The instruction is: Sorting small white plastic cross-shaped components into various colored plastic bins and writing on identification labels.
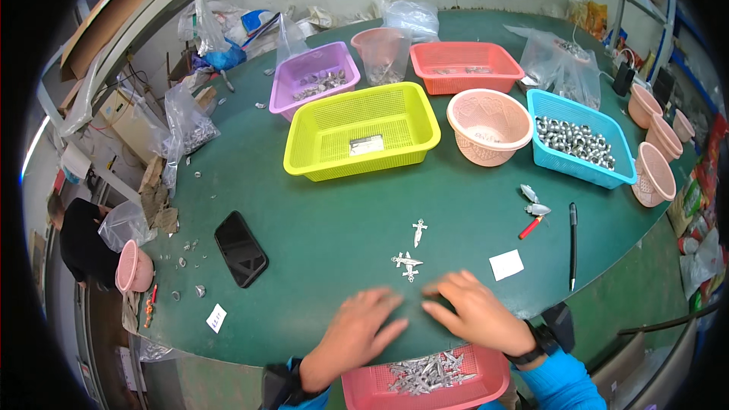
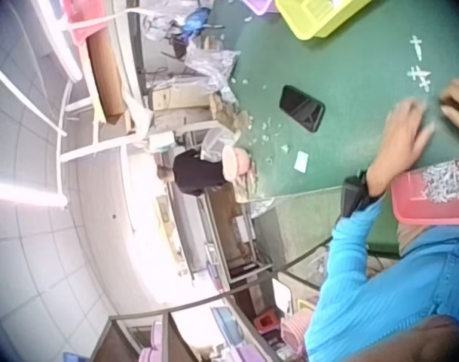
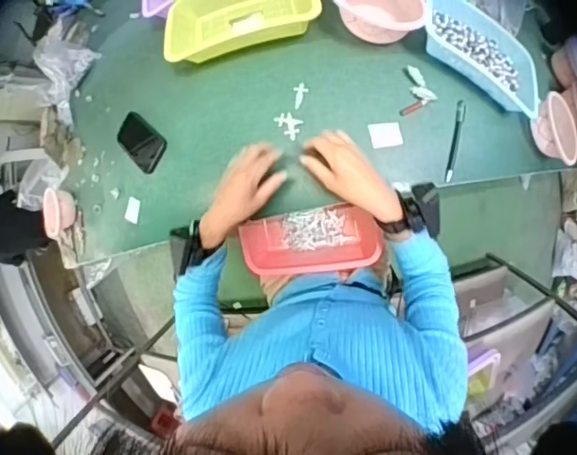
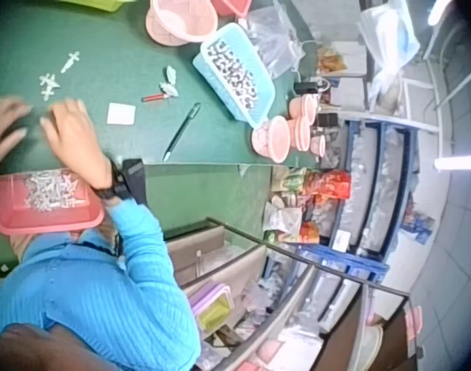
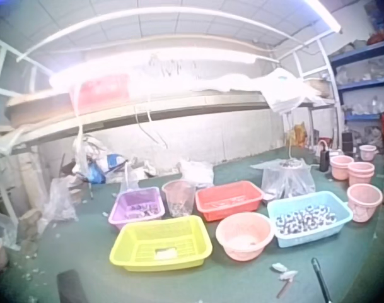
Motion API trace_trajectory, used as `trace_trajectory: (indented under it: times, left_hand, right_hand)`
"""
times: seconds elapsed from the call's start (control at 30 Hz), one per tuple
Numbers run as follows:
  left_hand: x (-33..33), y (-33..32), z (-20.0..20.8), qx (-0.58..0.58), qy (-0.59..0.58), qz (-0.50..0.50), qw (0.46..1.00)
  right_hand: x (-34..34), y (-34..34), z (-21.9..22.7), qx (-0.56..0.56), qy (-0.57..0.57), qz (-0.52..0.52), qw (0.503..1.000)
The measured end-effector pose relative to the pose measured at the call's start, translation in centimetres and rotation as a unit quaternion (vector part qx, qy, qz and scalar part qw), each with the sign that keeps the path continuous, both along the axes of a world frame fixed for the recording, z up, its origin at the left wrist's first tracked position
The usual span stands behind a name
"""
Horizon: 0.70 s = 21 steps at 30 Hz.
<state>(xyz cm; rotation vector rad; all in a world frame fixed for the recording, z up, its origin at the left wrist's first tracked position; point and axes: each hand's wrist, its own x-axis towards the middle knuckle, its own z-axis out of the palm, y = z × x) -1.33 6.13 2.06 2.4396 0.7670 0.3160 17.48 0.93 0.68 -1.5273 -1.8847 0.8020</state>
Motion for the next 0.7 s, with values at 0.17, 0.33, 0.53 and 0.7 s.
trace_trajectory:
  times: [0.17, 0.33, 0.53, 0.7]
  left_hand:
    - [3.3, 3.3, -3.3, 0.138, -0.024, 0.057, 0.988]
    - [1.3, 0.8, -3.1, 0.070, -0.005, 0.017, 0.997]
    - [-1.2, -4.1, -1.6, -0.035, 0.009, -0.151, 0.988]
    - [-1.1, -3.1, -1.3, -0.039, -0.005, -0.100, 0.994]
  right_hand:
    - [-0.8, 3.2, -2.2, 0.124, -0.131, -0.032, 0.983]
    - [-1.1, -0.3, -1.4, 0.109, -0.149, 0.034, 0.982]
    - [-0.3, -5.6, -0.3, 0.046, -0.030, 0.180, 0.982]
    - [0.8, -5.2, 0.0, 0.016, 0.070, 0.094, 0.993]
